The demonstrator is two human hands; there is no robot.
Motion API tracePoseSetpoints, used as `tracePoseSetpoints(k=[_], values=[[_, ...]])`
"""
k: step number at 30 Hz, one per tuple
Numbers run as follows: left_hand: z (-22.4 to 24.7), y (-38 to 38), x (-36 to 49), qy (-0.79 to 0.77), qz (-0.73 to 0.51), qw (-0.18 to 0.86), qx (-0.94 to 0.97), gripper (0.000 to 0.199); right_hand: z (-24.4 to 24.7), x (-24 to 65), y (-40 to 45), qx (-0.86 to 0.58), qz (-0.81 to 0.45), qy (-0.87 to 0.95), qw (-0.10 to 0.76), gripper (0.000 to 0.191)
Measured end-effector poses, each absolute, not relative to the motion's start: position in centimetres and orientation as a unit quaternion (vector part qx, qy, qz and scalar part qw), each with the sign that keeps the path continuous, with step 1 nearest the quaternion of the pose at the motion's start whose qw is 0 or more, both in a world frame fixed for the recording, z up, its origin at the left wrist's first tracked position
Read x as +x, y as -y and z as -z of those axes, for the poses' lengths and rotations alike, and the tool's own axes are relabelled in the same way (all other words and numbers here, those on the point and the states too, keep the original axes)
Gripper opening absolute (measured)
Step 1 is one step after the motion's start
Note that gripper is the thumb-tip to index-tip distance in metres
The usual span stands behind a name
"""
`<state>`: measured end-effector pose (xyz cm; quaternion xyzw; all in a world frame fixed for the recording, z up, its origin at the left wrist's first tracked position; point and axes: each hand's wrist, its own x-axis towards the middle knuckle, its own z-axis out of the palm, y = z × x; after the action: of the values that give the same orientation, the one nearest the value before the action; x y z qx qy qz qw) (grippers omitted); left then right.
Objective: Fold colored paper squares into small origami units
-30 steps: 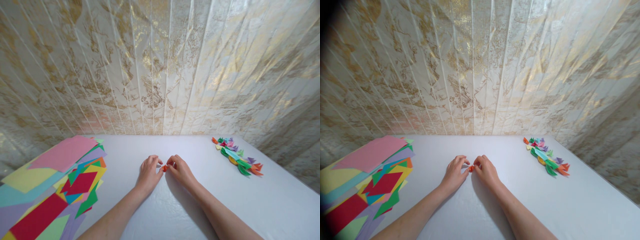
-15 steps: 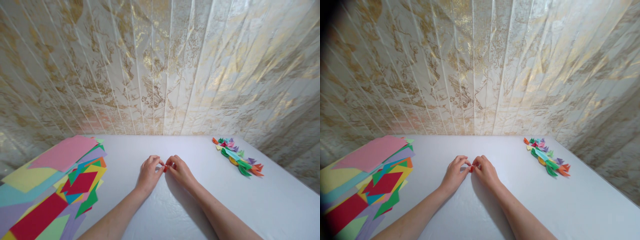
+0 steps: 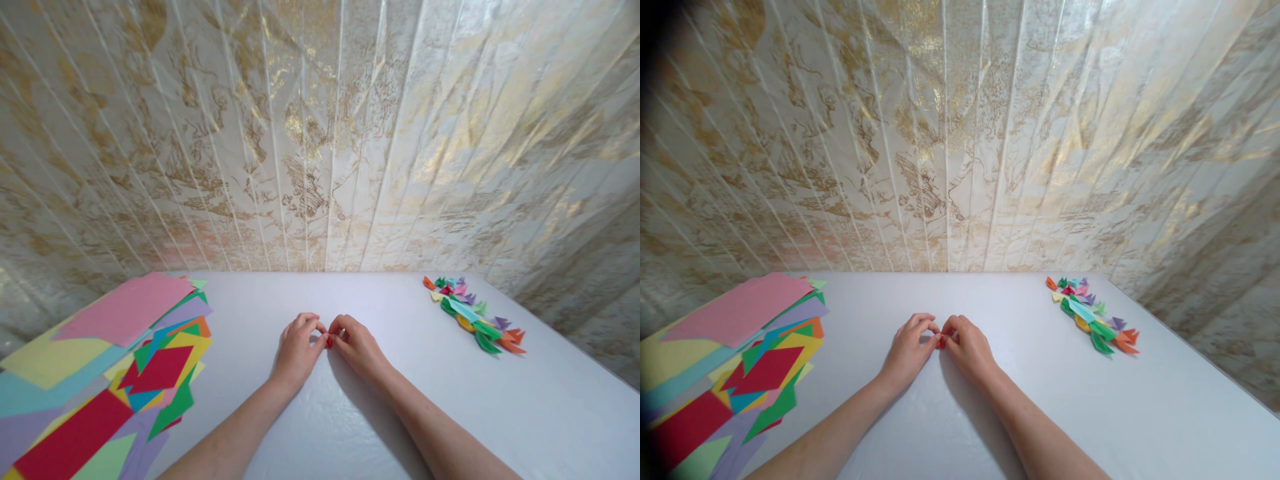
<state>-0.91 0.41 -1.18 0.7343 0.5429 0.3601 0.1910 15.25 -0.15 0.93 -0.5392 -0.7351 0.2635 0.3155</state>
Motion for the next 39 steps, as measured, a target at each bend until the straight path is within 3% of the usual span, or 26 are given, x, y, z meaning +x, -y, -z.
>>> tracePoseSetpoints(k=[39], values=[[0.48,-0.43,-0.76,-0.540,-0.365,0.211,0.728,0.012,-0.61,15.21,0.10,-0.543,-0.265,0.731,0.318,0.009]])
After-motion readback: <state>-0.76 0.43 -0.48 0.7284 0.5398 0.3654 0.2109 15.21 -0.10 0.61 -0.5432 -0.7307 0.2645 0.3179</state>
